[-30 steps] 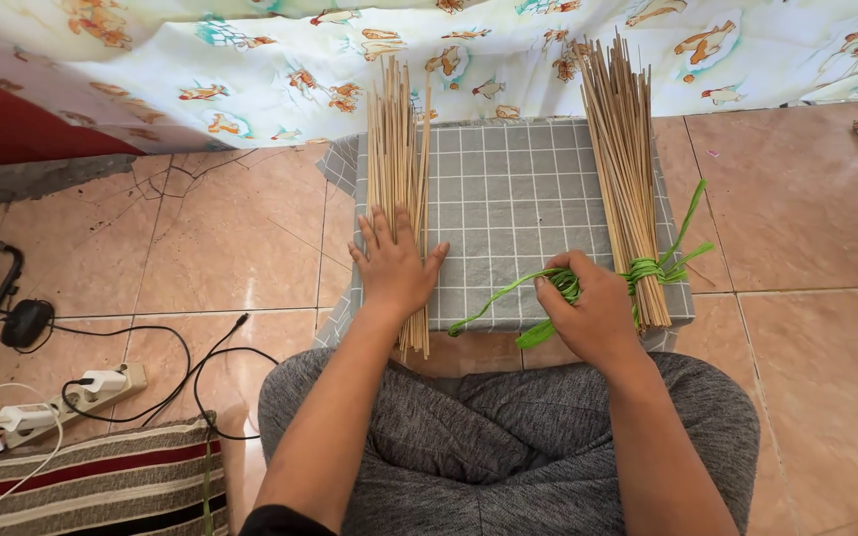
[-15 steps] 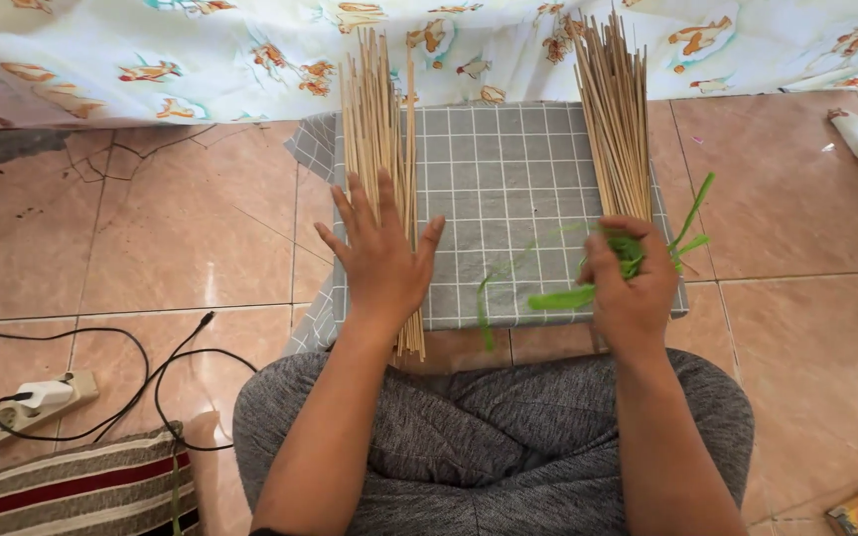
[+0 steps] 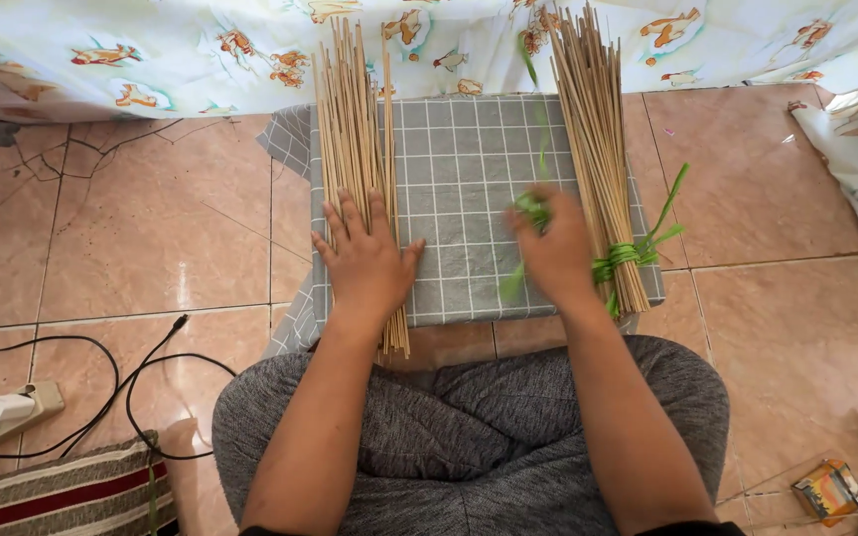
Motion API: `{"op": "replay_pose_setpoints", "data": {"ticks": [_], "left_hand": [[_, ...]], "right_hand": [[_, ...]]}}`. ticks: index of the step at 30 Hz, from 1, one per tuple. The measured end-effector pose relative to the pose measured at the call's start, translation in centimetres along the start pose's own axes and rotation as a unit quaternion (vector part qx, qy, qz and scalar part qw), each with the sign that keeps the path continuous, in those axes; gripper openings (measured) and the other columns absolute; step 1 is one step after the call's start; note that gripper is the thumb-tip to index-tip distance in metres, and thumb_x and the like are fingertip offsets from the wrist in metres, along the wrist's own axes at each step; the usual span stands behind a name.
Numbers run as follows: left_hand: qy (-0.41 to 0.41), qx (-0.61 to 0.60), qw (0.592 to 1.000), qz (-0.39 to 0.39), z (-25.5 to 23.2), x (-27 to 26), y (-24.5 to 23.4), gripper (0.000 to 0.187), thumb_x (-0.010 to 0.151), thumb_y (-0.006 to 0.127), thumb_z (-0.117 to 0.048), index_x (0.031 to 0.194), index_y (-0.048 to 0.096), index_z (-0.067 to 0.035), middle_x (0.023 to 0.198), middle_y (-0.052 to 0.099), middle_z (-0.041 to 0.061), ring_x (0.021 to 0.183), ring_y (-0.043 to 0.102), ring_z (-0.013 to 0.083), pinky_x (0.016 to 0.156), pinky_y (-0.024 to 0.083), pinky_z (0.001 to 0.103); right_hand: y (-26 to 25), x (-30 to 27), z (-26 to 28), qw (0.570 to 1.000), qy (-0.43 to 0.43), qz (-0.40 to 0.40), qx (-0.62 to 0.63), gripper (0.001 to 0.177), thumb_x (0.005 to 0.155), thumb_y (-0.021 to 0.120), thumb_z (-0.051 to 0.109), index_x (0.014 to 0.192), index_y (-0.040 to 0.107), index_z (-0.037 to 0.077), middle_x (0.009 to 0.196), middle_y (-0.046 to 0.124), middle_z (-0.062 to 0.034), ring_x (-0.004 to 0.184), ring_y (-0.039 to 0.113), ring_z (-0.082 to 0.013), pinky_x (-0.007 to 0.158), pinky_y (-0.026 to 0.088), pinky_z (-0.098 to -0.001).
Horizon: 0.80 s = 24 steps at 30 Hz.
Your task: Bundling and tying wooden sticks together using green plastic string.
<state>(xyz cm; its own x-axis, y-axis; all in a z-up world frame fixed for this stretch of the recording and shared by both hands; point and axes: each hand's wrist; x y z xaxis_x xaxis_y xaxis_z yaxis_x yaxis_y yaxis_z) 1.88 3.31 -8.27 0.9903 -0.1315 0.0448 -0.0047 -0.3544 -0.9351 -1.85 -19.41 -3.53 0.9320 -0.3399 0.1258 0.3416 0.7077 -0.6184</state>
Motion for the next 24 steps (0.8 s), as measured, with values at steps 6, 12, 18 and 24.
{"op": "replay_pose_setpoints", "data": {"ticks": [6, 12, 18, 24], "left_hand": [[-0.001, 0.008, 1.0, 0.018, -0.6, -0.3, -0.9, 0.094, 0.092, 0.062, -0.06, 0.159, 0.031, -0.002, 0.16, 0.017, 0.041, 0.147, 0.012, 0.0638, 0.104, 0.018, 0.085], [0.004, 0.0, 1.0, -0.013, -0.7, -0.3, -1.2, 0.091, 0.098, 0.048, -0.064, 0.157, 0.033, 0.004, 0.16, 0.019, 0.041, 0.147, 0.013, 0.0633, 0.104, 0.018, 0.085], [0.019, -0.007, 0.999, -0.039, -1.4, -0.8, -2.0, 0.092, 0.099, 0.05, -0.063, 0.16, 0.027, 0.002, 0.159, 0.02, 0.041, 0.146, 0.015, 0.0645, 0.103, 0.016, 0.086], [0.035, -0.016, 0.997, -0.068, -1.6, -1.3, -2.7, 0.082, 0.103, 0.047, -0.058, 0.157, 0.034, 0.002, 0.157, 0.024, 0.041, 0.146, 0.015, 0.0638, 0.103, 0.013, 0.086]], "right_hand": [[0.2, -2.6, 1.1, 0.982, -0.128, 0.056, -0.125, 0.04, 0.094, 0.073, 0.028, 0.129, 0.069, 0.009, 0.122, 0.062, -0.0183, 0.108, 0.069, -0.043, 0.091, 0.055, -0.0523], [0.6, -3.4, 1.1, 0.941, -0.261, 0.145, -0.159, 0.039, 0.087, 0.066, 0.008, 0.125, 0.071, 0.015, 0.121, 0.067, -0.0112, 0.117, 0.066, -0.0337, 0.1, 0.053, -0.0425], [-1.1, -2.4, 0.6, 0.95, -0.294, 0.029, -0.096, 0.042, 0.087, 0.081, 0.027, 0.127, 0.071, 0.015, 0.124, 0.063, -0.0148, 0.117, 0.063, -0.0366, 0.101, 0.05, -0.0469], [-9.2, -1.4, -4.1, 0.963, -0.112, -0.106, -0.221, 0.03, 0.103, 0.077, 0.032, 0.117, 0.071, 0.006, 0.09, 0.064, -0.0105, 0.082, 0.067, -0.0311, 0.077, 0.053, -0.0457]]}}
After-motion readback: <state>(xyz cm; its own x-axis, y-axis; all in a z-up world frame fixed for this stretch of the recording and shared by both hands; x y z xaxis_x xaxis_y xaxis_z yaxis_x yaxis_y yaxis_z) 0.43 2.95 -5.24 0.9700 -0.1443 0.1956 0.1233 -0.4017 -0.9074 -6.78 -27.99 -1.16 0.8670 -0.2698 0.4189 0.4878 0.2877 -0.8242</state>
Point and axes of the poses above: each hand's wrist, its own x-axis towards the middle knuckle, its own y-axis out of the palm, z = x × y
